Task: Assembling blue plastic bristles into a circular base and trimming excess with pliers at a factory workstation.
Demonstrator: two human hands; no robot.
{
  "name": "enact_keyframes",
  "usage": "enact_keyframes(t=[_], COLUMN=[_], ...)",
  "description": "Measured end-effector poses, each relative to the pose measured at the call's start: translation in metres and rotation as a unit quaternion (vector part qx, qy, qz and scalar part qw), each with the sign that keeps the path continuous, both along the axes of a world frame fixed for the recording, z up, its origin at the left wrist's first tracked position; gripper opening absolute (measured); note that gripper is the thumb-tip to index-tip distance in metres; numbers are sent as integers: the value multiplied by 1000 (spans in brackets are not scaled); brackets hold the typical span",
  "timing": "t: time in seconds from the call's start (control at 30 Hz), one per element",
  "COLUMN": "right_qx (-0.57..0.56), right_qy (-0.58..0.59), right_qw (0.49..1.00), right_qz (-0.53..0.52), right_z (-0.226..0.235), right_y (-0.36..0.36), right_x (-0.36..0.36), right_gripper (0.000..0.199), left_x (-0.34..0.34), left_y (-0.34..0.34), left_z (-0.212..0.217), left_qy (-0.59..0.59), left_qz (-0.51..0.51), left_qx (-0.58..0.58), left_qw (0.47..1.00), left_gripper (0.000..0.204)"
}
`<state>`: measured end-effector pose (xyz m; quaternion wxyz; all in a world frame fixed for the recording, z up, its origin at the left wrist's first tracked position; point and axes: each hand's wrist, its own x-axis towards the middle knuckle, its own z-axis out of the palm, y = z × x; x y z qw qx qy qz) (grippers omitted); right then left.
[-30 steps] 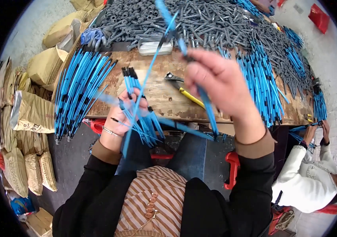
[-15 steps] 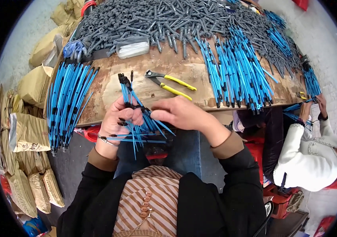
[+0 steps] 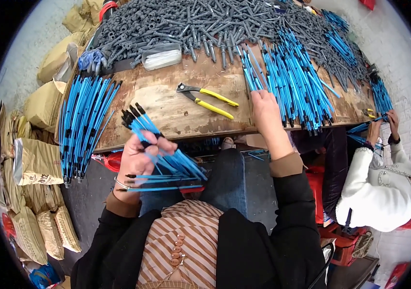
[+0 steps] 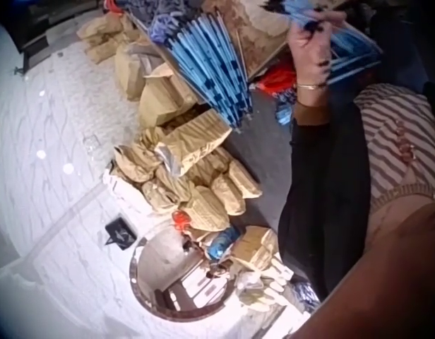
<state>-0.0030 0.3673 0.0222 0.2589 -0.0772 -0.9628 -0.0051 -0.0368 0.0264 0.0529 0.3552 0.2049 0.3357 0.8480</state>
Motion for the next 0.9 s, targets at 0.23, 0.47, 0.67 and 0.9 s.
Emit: enact_keyframes(t=[0.23,0.47,0.67,0.9], right_qx=[-80,52,140,156], right_qy=[-33,-104,-76,161], right_qw=[996,986,984,974], right_qz=[-7,-115,-75,-26], right_z=[38,0,8,108], right_y=[-9,-2,24,15], right_x=[-34,-97,-97,-71], right_gripper=[19,24,16,15], left_x=[-14,-8,-45,-44], left_y=[3,6,2,1], left_z=[-10,13,-19,-13], left_qy=[43,-49,-15,-52], left_qz=[41,88,61,39], left_qx=[-41,2,-2,28], left_qw=[997,995,998,997], left_gripper=[22,20,22,24])
